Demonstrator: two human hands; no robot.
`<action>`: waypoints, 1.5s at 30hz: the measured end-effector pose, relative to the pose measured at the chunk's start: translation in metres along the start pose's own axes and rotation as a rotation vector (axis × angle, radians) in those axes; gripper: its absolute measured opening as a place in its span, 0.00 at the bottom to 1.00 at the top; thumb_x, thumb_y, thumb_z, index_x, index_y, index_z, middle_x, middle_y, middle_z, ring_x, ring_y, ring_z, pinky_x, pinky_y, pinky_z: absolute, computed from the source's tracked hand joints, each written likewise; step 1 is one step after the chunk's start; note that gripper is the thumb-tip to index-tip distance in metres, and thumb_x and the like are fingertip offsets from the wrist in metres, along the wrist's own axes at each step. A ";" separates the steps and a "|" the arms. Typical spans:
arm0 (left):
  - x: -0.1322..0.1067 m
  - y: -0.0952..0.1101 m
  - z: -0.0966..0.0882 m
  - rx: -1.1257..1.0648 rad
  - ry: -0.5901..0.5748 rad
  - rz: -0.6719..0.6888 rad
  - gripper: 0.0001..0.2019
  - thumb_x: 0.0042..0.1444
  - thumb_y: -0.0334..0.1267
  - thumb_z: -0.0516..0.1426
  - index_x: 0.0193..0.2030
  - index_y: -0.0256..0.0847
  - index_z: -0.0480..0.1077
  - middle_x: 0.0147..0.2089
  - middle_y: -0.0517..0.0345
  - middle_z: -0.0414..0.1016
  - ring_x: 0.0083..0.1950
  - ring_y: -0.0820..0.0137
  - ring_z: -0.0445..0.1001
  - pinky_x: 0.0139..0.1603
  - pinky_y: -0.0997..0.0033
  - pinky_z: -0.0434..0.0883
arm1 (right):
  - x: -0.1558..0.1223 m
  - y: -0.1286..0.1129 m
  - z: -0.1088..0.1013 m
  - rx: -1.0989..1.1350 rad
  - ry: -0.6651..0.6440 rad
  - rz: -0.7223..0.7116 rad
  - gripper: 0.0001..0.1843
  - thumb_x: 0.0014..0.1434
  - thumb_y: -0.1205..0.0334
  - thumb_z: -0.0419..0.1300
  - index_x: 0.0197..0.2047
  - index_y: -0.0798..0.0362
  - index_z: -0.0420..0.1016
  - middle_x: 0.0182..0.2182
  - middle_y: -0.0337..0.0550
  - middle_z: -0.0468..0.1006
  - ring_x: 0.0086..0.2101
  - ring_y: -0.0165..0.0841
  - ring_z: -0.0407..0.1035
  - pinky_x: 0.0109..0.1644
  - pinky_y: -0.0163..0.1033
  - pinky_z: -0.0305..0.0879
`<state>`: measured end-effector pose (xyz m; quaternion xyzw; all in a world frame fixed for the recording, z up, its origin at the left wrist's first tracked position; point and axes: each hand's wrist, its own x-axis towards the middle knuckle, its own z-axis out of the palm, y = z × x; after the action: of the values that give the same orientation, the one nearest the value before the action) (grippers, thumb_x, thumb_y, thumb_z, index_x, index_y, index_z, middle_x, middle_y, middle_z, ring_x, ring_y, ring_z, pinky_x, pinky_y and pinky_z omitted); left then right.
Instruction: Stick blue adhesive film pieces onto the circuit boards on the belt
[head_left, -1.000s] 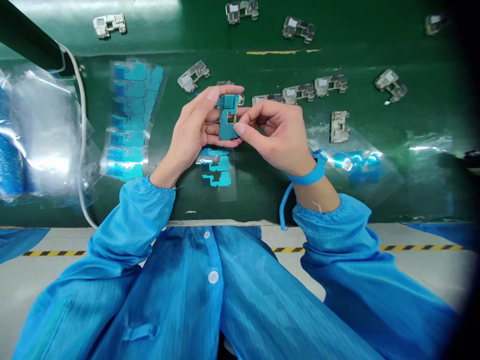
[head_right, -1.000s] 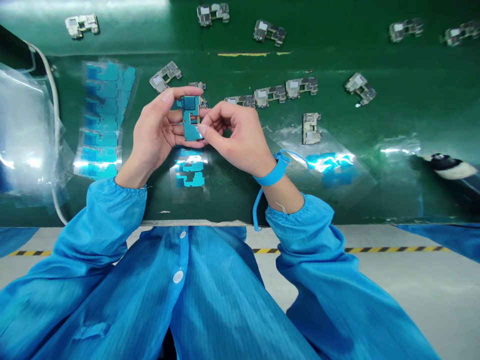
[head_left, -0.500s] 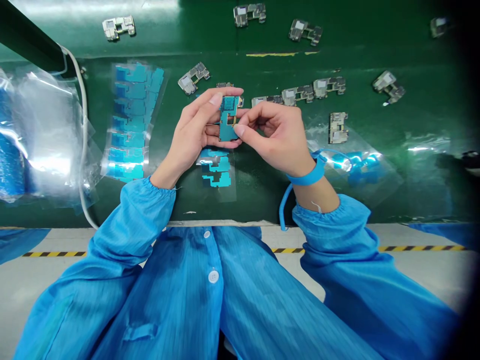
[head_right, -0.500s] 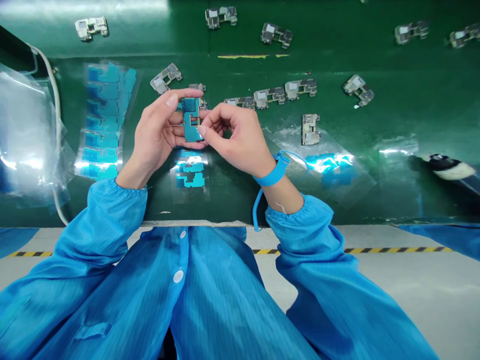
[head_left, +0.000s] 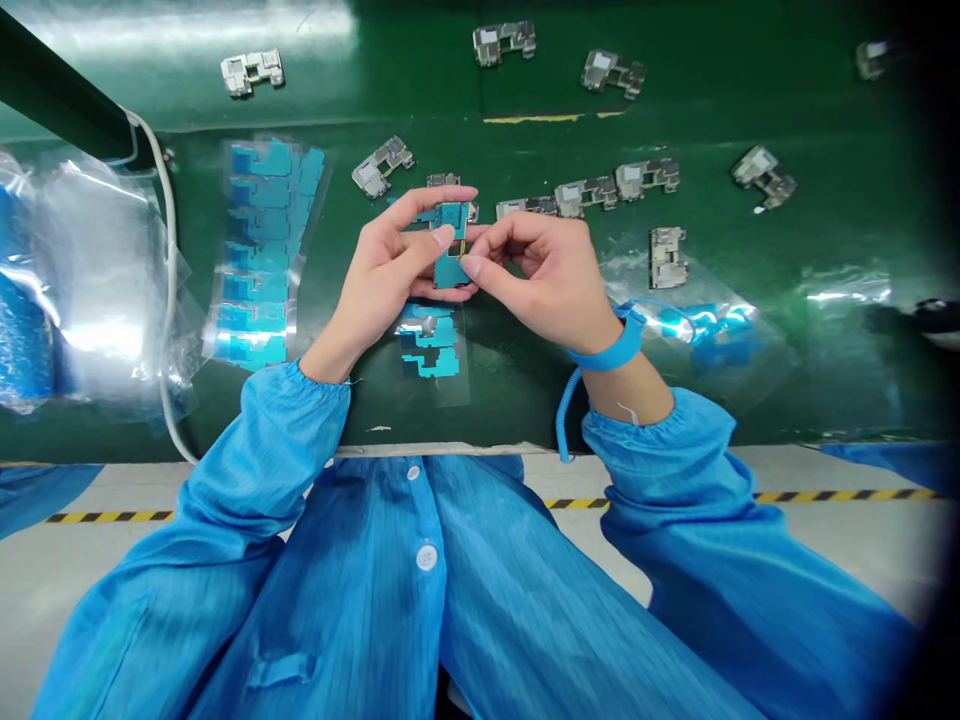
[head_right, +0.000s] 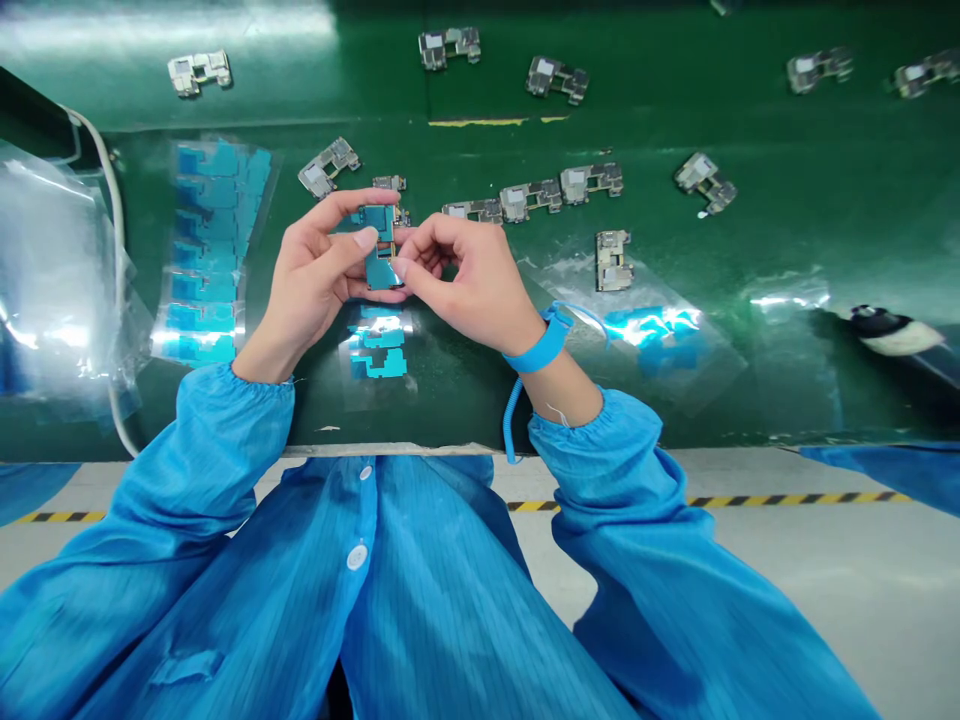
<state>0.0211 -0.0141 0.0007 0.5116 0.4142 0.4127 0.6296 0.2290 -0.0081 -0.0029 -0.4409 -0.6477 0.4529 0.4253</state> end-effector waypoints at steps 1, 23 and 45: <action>0.000 -0.001 0.000 -0.007 0.005 0.002 0.29 0.69 0.57 0.65 0.72 0.50 0.73 0.44 0.56 0.90 0.50 0.59 0.91 0.49 0.60 0.92 | 0.000 0.000 0.000 -0.003 -0.003 -0.006 0.19 0.60 0.46 0.80 0.32 0.47 0.80 0.32 0.42 0.82 0.45 0.44 0.82 0.52 0.50 0.83; 0.011 -0.018 -0.012 -0.065 -0.036 0.262 0.45 0.56 0.60 0.77 0.76 0.56 0.68 0.69 0.50 0.84 0.66 0.49 0.87 0.63 0.53 0.89 | 0.004 -0.002 -0.007 -0.014 0.087 -0.127 0.30 0.72 0.28 0.64 0.41 0.48 0.84 0.32 0.39 0.80 0.32 0.32 0.75 0.41 0.42 0.77; -0.001 -0.004 0.007 -0.176 0.178 0.013 0.26 0.58 0.55 0.77 0.56 0.43 0.82 0.49 0.54 0.92 0.36 0.67 0.90 0.33 0.71 0.88 | -0.002 0.002 0.010 -0.090 -0.103 -0.066 0.18 0.70 0.45 0.71 0.37 0.50 0.77 0.26 0.34 0.71 0.28 0.30 0.61 0.34 0.40 0.60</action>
<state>0.0280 -0.0178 -0.0021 0.4185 0.4271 0.4954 0.6301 0.2203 -0.0117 -0.0079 -0.4140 -0.7027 0.4313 0.3858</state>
